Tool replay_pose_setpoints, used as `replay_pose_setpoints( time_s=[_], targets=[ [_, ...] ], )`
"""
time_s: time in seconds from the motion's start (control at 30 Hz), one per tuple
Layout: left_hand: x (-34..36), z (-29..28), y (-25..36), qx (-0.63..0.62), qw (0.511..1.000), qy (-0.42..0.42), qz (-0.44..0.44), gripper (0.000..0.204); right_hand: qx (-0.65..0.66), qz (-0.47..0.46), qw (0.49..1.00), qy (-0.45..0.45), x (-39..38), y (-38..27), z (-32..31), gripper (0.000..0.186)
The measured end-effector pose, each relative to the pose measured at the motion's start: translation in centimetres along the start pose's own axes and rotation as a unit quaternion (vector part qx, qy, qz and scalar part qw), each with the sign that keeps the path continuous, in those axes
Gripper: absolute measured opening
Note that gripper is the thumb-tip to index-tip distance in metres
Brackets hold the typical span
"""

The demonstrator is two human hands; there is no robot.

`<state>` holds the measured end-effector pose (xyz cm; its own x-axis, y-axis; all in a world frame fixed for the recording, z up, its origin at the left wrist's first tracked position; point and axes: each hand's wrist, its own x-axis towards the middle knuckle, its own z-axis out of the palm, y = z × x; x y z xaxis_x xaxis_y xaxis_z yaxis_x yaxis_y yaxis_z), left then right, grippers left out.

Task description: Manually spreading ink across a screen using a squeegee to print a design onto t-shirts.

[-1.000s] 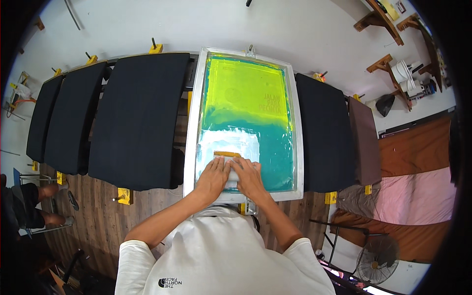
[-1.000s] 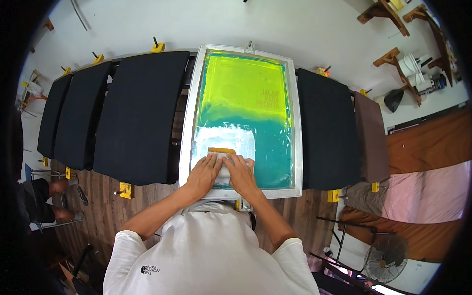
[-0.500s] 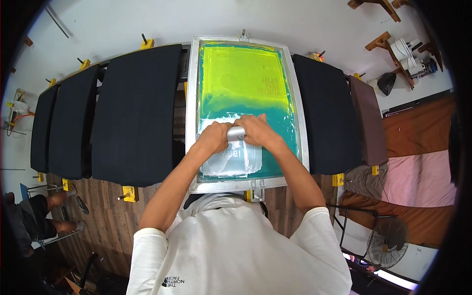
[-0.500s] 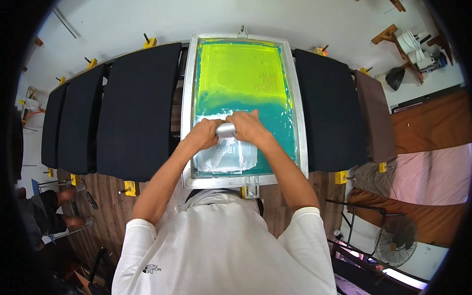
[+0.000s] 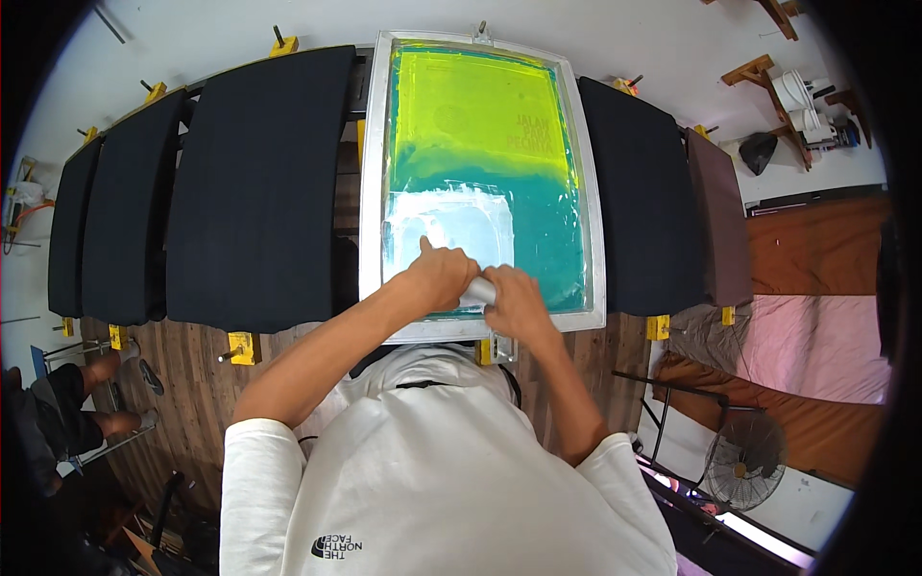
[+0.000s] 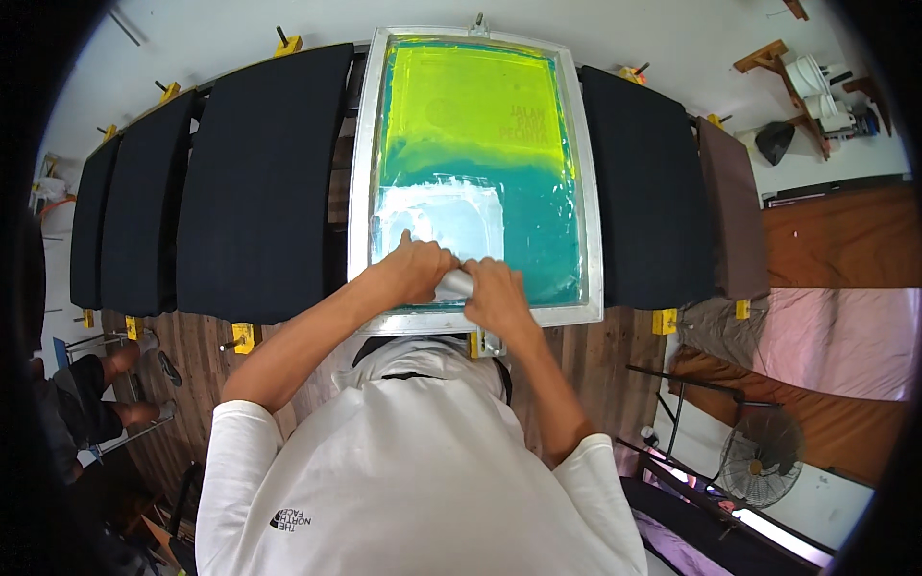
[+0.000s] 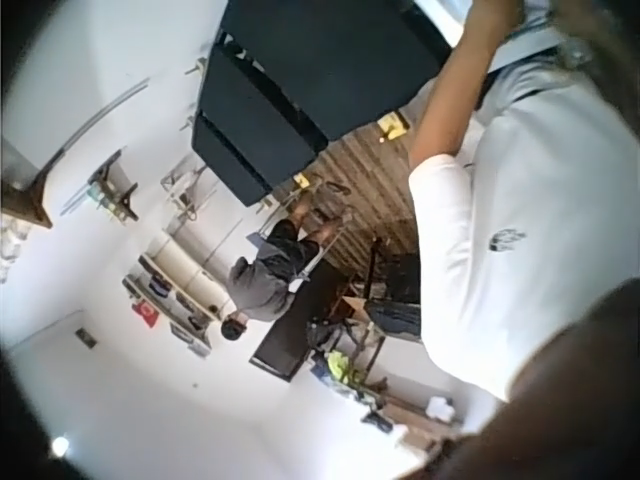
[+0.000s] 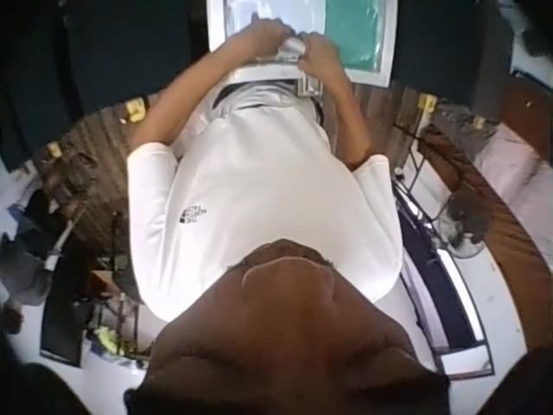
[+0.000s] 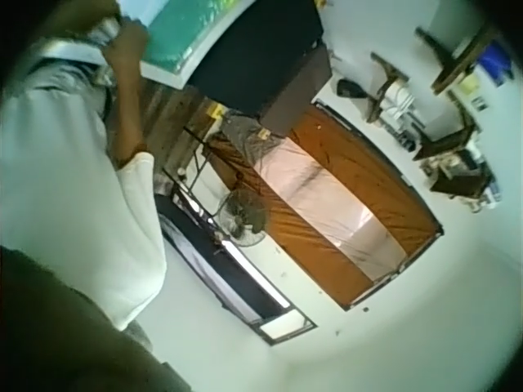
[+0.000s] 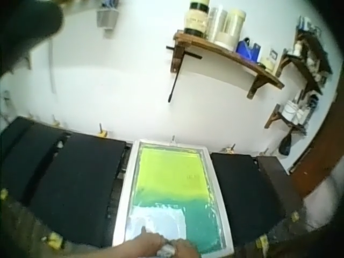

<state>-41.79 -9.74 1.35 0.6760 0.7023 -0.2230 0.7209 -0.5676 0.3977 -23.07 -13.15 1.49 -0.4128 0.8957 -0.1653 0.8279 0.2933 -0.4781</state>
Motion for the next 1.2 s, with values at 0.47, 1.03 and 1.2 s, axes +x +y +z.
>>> replay_pose_setpoints(
  time_s=[0.47, 1.03, 1.2],
  targets=[
    [-1.0, -5.2, 1.1, 0.047, 0.998, 0.004, -0.047, 0.033, 0.088, -0.032, 0.995, 0.033, 2.8, -0.4, -1.2, 0.04],
    [-4.1, 3.9, 5.4, 0.066, 0.99, 0.113, -0.044, 0.06, -0.005, -0.08, 0.996, 0.027, -1.5, 1.6, 0.7, 0.067],
    [-3.7, 1.3, 3.1, -0.063, 0.977, 0.192, -0.065, 0.066, -0.009, -0.092, 0.994, 0.055, 0.4, -0.2, -1.9, 0.061]
  ],
)
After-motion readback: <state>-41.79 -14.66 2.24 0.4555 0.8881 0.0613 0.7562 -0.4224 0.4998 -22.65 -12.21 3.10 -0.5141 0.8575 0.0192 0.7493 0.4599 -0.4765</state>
